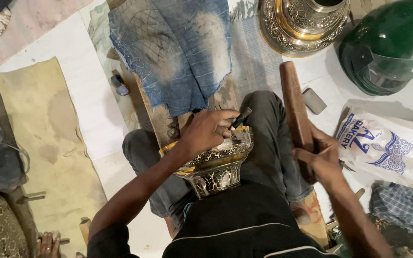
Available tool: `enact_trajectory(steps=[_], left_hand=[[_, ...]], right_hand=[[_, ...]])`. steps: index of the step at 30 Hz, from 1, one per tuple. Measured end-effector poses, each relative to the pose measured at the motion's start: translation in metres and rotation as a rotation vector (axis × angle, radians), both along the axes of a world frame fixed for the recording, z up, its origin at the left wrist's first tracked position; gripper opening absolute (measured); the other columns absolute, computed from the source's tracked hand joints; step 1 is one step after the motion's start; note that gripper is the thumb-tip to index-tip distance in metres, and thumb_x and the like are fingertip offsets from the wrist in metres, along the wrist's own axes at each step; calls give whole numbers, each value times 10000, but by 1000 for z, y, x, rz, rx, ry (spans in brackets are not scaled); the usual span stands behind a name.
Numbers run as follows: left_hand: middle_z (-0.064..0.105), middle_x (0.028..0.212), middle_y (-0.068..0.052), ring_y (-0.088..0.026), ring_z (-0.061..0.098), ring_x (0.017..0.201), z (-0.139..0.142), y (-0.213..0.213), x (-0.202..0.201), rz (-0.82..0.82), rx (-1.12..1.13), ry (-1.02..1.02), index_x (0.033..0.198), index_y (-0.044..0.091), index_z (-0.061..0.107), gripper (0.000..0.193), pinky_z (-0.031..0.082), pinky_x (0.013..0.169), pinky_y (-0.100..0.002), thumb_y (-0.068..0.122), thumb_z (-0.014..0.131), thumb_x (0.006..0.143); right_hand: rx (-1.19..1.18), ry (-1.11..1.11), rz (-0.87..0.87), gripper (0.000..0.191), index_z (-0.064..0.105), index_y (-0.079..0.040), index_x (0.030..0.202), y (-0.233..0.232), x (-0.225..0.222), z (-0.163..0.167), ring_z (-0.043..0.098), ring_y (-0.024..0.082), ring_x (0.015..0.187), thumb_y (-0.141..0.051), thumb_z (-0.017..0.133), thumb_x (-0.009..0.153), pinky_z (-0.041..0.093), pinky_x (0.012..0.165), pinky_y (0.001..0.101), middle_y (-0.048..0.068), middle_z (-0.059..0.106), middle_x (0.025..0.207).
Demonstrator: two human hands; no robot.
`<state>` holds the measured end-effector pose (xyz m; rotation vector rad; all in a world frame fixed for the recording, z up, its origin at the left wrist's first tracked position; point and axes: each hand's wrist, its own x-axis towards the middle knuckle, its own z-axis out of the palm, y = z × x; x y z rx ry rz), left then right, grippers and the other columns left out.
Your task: The person sits on the floor with an ornate brass vessel on their lap, holding a chisel against the vessel's rim and striking it with a wooden mallet to engrave decorative patterns. They reposition the chisel around the rim and continue hammering, with finished brass vessels nearby.
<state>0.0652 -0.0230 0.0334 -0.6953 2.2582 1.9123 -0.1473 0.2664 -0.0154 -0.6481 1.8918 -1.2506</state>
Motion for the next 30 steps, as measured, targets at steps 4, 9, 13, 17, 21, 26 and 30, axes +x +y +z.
enact_trajectory(steps=[4,9,13,17,21,26,30], left_hand=[[719,1186,-269,-224,787,984,4,3,-1,32,5,-35,1387,22,585,707,650,761,-293,-148,615,702],[750,1151,-254,-221,795,970,4,2,0,56,56,5,1387,10,580,696,644,793,-284,-141,622,709],[744,1145,-252,-215,795,995,5,-1,3,25,42,1,1402,6,581,687,652,755,-292,-135,582,730],[764,1103,-250,-231,794,967,6,1,5,97,59,-1,1362,-4,603,678,650,742,-308,-130,610,696],[773,1086,-240,-229,802,947,2,1,4,74,-22,-22,1358,-5,611,665,654,772,-299,-118,629,703],[752,1110,-246,-233,786,1005,-1,1,10,71,27,59,1360,-33,608,659,670,753,-320,-141,593,710],[762,1091,-245,-239,784,972,0,3,13,144,50,-14,1328,-9,634,636,662,699,-327,-123,629,703]], right_hand=[[60,38,102,739,649,-74,1417,10,-27,0,652,63,838,96,741,703,525,737,214,28,760,1097],[201,159,221,605,745,-48,1368,7,-35,-1,603,98,780,102,779,783,465,696,255,103,725,930],[-33,-75,224,599,712,-40,1337,2,-33,-2,604,30,833,101,708,754,468,734,210,-2,700,971],[-93,-16,163,714,577,-51,1394,0,-32,-8,636,13,1046,92,699,705,498,932,204,-47,695,1176],[78,-5,273,658,674,-69,1411,-4,-32,-6,589,76,593,93,704,773,467,577,251,43,664,806],[14,-32,340,803,596,-95,1470,-16,-24,22,534,34,729,115,625,696,407,610,202,1,682,1057],[14,-45,196,811,562,-76,1467,-32,-13,41,602,43,945,128,669,689,469,838,200,-13,690,1103]])
